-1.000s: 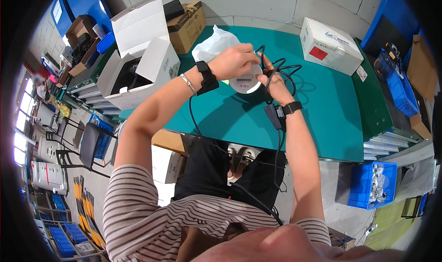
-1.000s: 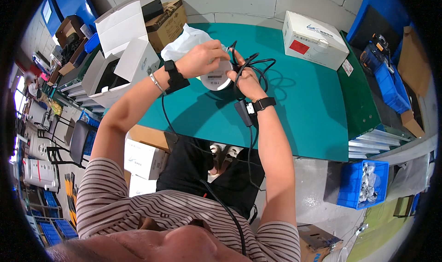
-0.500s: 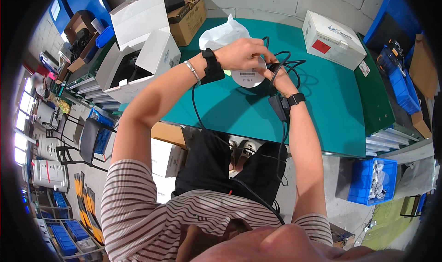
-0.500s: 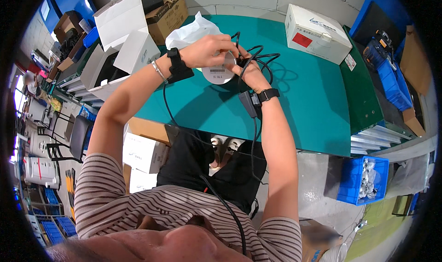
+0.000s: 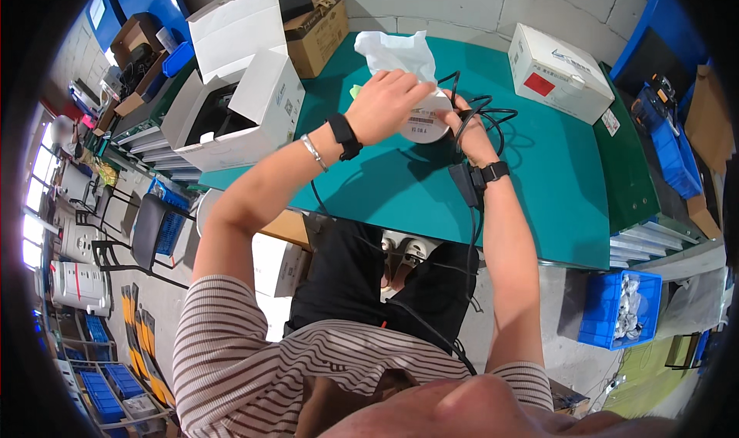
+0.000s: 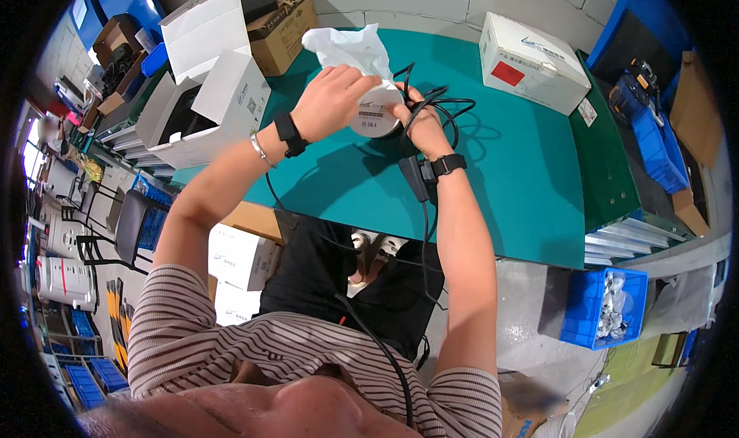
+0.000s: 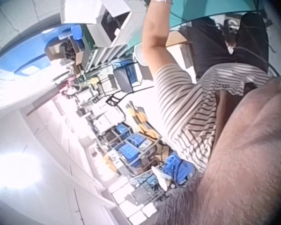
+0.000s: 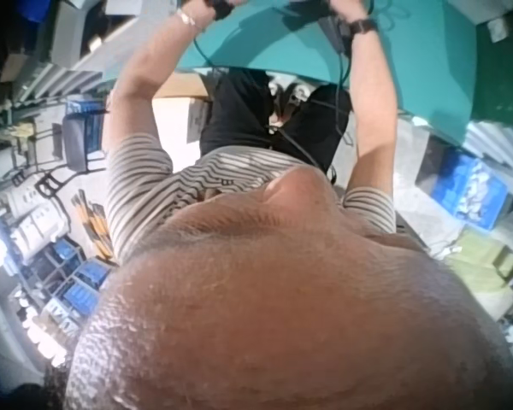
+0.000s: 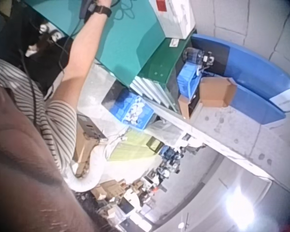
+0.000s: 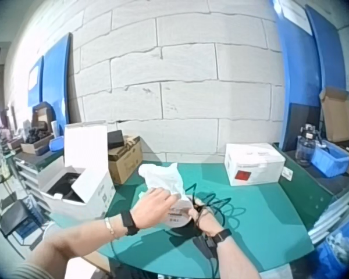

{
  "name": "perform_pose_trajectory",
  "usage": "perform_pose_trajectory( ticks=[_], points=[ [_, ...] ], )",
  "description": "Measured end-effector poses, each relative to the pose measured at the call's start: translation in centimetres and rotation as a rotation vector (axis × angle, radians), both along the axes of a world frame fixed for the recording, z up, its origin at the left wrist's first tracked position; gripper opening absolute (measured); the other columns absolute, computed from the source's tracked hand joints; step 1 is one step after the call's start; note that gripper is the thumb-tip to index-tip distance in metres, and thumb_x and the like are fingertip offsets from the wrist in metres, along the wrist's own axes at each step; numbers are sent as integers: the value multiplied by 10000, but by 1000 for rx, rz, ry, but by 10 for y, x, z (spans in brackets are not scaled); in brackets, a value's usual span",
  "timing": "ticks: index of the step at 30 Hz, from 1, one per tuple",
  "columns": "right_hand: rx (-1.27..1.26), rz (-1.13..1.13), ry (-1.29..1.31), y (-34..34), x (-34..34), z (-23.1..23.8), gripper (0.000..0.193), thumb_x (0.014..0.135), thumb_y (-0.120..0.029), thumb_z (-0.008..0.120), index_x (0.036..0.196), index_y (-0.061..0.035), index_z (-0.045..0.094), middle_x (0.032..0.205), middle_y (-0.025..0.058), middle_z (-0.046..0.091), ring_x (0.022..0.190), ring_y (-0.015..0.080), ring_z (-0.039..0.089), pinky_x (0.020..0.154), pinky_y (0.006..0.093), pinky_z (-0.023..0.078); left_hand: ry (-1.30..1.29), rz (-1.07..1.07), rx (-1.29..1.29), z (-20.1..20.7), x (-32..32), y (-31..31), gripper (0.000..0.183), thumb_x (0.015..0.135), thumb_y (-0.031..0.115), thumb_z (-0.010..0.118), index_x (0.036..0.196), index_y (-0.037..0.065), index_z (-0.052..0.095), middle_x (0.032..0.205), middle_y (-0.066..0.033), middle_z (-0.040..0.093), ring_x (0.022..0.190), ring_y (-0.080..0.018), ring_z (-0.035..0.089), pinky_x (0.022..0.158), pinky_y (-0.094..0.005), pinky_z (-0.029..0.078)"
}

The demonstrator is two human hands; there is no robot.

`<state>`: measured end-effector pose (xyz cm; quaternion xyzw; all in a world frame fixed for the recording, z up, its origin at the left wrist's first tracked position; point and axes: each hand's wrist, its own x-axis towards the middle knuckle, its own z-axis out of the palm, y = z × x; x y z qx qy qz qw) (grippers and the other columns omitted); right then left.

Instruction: Cleaning, checking, and packing a circular electronic sensor device and its cables into a branded box.

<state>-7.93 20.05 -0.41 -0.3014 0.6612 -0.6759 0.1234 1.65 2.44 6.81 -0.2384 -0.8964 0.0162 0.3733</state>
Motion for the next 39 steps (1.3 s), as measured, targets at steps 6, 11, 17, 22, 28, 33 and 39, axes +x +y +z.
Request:
perform_pose_trajectory(
  ticks=[6, 11, 17, 22, 28, 33, 39],
  points=[
    [19, -52, -44, -4, 6, 5, 482, 839, -257, 666, 1246, -32, 542, 1014, 87, 646, 925, 153, 587, 833, 287, 451, -173, 293, 374, -27, 3, -25, 257, 760, 90, 634, 996, 84, 530, 882, -84, 570, 828, -285, 593, 684, -388, 505],
    [-49, -68, -75, -5, 8, 5, 515, 848, -262, 655, 1271, 3, 526, 1110, 101, 628, 1023, 166, 571, 907, 284, 426, -309, 413, 439, -37, 1, -39, 157, 799, 179, 634, 882, 72, 555, 808, -87, 587, 736, -297, 612, 625, -400, 511],
    [-47, -81, -132, -5, 1, -3, 503, 865, -266, 625, 1274, 11, 529, 1164, 106, 611, 1062, 179, 557, 919, 293, 420, -296, 367, 280, -45, 11, -25, 81, 807, 160, 607, 792, 84, 585, 748, -54, 597, 684, -280, 618, 564, -396, 502],
    [-85, -114, -233, -8, 3, -1, 457, 866, -269, 612, 1228, 5, 565, 1112, 96, 626, 1015, 174, 565, 883, 293, 430, -156, 171, 179, -45, 26, -8, 55, 797, 139, 607, 784, 91, 582, 701, -51, 534, 659, -253, 600, 519, -378, 479],
    [-177, -168, -402, -10, -8, -14, 363, 876, -281, 588, 1108, -3, 613, 1000, 73, 627, 915, 145, 563, 807, 285, 436, -221, 103, 216, -58, 32, 11, 63, 784, 118, 621, 777, 75, 576, 729, -65, 546, 688, -270, 598, 588, -393, 486],
    [-303, -57, -674, -2, -9, -10, 396, 868, -388, 572, 1093, -62, 576, 914, 45, 612, 739, 149, 585, 569, 315, 480, -279, 71, 473, -59, 27, -1, 80, 782, 96, 655, 811, 50, 597, 819, -96, 576, 793, -300, 583, 733, -384, 471],
    [-504, 17, -741, -8, -11, -9, 453, 858, -445, 567, 1136, -87, 541, 988, 59, 632, 824, 172, 642, 603, 337, 549, -381, 97, 523, -61, 13, -9, 74, 801, 115, 633, 832, 52, 609, 849, -126, 584, 798, -321, 582, 739, -388, 467]
  ],
)
